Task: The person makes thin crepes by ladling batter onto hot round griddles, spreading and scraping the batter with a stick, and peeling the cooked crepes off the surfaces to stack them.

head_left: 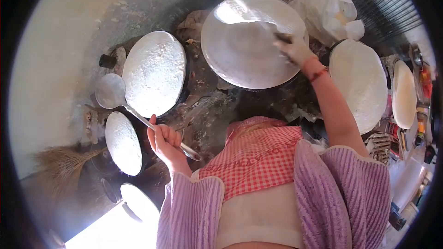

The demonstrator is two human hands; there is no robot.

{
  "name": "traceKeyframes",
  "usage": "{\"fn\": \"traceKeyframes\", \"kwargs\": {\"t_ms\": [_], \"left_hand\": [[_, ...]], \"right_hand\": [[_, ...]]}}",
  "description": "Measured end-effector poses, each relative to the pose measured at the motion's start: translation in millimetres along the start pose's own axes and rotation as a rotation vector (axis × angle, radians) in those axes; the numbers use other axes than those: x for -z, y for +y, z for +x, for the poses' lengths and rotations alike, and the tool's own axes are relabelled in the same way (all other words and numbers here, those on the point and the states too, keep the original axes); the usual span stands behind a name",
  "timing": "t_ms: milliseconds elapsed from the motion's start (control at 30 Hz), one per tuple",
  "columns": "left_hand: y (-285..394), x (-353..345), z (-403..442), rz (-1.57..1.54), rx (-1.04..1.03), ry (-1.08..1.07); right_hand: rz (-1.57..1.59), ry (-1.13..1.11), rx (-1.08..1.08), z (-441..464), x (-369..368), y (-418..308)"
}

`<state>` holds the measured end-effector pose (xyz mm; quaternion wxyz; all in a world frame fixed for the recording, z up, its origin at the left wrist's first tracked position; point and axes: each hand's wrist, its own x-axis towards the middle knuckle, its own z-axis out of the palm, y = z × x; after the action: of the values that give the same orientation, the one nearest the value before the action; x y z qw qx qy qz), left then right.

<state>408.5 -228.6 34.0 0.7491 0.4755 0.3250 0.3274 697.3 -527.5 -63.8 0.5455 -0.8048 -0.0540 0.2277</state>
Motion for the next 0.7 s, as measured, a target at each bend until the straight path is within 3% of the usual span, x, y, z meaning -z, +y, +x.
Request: {"fn": "traceKeyframes", "kwargs": {"t_ms": [100, 167, 233, 300, 367, 400, 500, 633, 667, 700], "left_hand": [[5.5, 0.1, 5.0, -0.059, -0.043, -0.029], [12.3, -1.9, 10.3, -0.066, -0.072, -0.005], [20.2, -3.5, 15.4, -0.058, -0.089, 0.042], [19.3, 2.2, 19.2, -0.026, -0.092, 0.056], [15.3, 1.8, 18.6, -0.002, -0.06, 0.072], [13.8, 2.2, 16.6, 0.006, -0.043, 0.081], [17.3, -1.1, 26.0, -0.003, 0.003, 0.066], [25.6, -5.5, 43.4, -0.02, -0.001, 0.051], [24.5, -0.8, 47.9, -0.024, -0.003, 0.04], [21.8, 1.0, 51.6, -0.012, 0.004, 0.039]], "right_hand": [[-0.072, -0.234, -0.068, -12.3, -25.5, -30.9], [-0.126, -0.237, 0.072, -27.6, -12.0, -19.3], [-0.015, -0.233, 0.002, -47.1, 29.9, -18.9], [0.014, -0.067, -0.228, -23.1, 61.5, -8.7], [0.144, -0.097, -0.084, 23.8, 53.1, -2.9], [-0.112, -0.141, 0.01, 42.9, 41.1, -4.7], [-0.247, -0.397, -0.002, 47.9, -13.5, -22.3], [-0.656, -0.367, 0.228, -2.2, 4.2, -68.3], [-0.636, -0.335, 0.338, 4.2, 28.2, -44.3], [-0.486, -0.265, 0.291, 18.3, 49.0, -28.1]]}}
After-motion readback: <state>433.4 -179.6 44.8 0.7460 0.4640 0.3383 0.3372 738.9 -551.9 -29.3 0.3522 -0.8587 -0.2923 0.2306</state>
